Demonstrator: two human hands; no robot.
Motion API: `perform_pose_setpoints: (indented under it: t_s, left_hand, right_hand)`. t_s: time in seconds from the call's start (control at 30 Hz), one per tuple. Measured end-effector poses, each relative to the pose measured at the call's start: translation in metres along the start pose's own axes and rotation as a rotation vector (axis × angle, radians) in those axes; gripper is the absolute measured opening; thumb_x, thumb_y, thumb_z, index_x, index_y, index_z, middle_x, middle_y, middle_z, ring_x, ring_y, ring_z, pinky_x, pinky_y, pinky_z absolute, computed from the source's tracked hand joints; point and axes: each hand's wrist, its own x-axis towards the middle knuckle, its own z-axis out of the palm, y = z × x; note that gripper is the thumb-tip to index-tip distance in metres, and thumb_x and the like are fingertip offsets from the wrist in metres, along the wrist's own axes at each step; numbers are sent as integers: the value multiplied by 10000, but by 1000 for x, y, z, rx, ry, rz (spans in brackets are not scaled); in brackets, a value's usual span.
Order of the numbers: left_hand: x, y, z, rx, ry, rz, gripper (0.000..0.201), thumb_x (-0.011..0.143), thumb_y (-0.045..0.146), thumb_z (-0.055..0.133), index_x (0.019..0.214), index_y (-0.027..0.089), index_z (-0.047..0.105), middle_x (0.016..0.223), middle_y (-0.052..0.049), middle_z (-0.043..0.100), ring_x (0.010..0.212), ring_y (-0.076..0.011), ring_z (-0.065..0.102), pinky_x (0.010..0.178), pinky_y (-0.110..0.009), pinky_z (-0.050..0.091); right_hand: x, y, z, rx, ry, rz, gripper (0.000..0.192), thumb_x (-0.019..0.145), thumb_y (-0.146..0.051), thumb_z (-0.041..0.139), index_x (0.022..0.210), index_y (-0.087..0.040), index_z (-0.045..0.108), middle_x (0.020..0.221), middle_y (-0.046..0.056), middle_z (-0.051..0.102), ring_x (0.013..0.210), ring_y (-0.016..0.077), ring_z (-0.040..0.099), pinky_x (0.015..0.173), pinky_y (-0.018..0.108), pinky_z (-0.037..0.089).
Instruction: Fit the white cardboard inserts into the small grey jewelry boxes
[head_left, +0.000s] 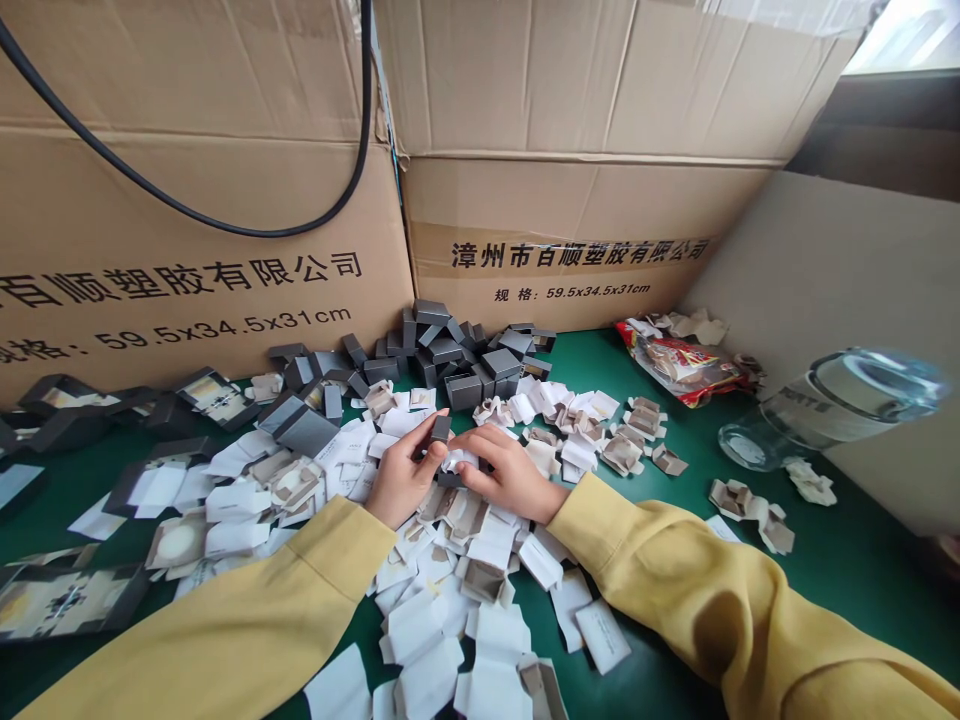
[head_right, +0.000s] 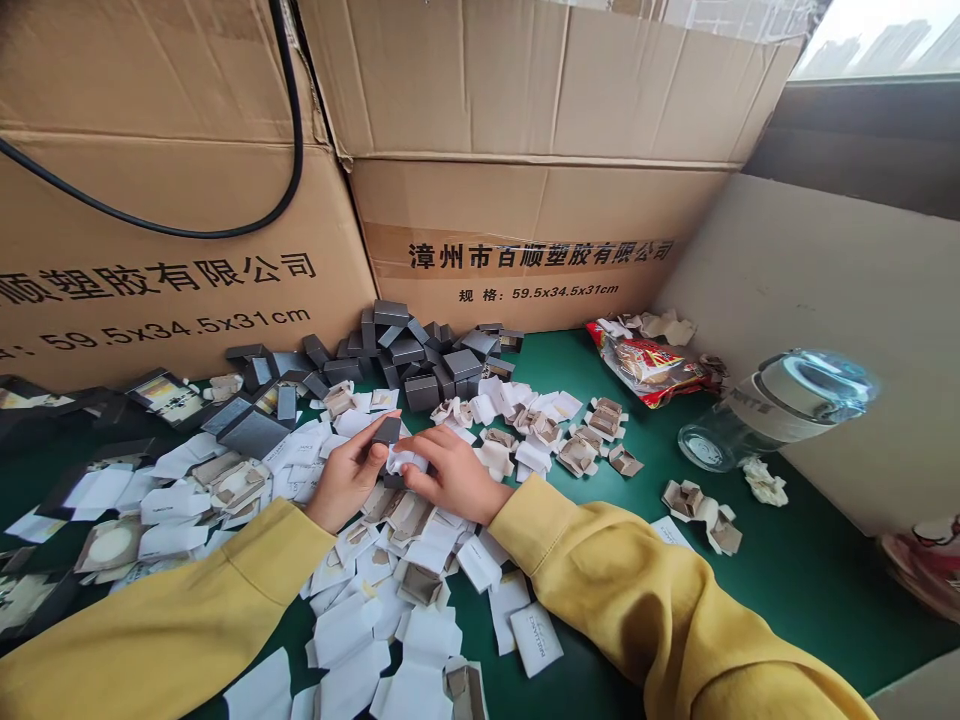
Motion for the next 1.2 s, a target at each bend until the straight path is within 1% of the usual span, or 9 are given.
perform_pose_setpoints:
  t_s: [0.1,0.3,0.43,0.57,0.73,0.87,1.03,1.13,1.2]
  left_hand:
    - [0,1,0,16,4,-2,700,795,604,443,1278,101,501,1205,-140,607,1126,-258,552,971,-333,421]
    - [0,3,0,43,4,17,694,788,615,443,1262,114,521,1258,-139,575,1169,-267,525,995,-343,405]
    - [0,4,0,35,-12,24,705,777,634,437,1244,116,538,1255,-134,578,1189,-269,507,1011,-348,390]
    - [0,2,-1,-6,-49,26,706,783,629,434,1249,108,531,1269,-141,565,1175,-269,518,994,-343,407]
    - [1,0,0,-31,-62,19,701,786,623,436,1254,109,528,1284,-142,554,1177,-275,514,998,-359,405]
    - [2,2,0,-35,-52,18,724,763,642,451,1235,102,545,1266,-151,567,1174,-282,517,1004,-364,401]
    - [1,4,1,-42,-60,13,742,754,649,457,1241,95,537,1277,-157,557,1176,-284,516,993,-350,411]
    - [2,4,2,-39,-51,12,735,760,645,453,1241,96,537,1280,-160,553,1183,-288,510,1003,-365,402]
    - [2,2,2,-30,-47,9,711,777,628,449,1241,97,536,1283,-160,551,1189,-285,504,1011,-375,392]
  right_hand:
    - [0,-2,0,-49,-32,-75,209,881,-192,436,1052,-191,556,1032,100,606,917,204,531,820,364,475]
    - [-1,-4,-2,-218,-29,-175,203,851,-159,436,1008,-186,561,1130,123,516,999,232,458,846,407,460]
    - [0,-2,-3,-177,-61,-249,202,856,-144,417,1005,-193,543,1058,97,563,1007,221,458,856,392,453]
    - [2,-2,-3,-73,-80,-226,177,830,-133,423,956,-203,525,984,72,576,950,201,468,860,375,452]
    - [5,-2,-4,-83,-103,-187,136,784,-141,447,867,-207,532,908,71,540,893,215,455,817,382,459]
    - [9,-1,-8,-63,-157,-194,134,781,-141,447,860,-210,529,882,66,538,875,213,452,811,376,459]
    - [12,-1,-11,-40,-190,-207,126,763,-124,464,821,-206,541,856,55,556,840,200,461,804,358,455]
    - [11,0,-9,-21,-164,-198,120,763,-122,478,811,-201,554,835,48,575,823,193,478,791,348,454]
    - [10,2,-7,4,-126,-183,130,775,-127,485,845,-197,569,842,45,601,826,187,502,797,341,455]
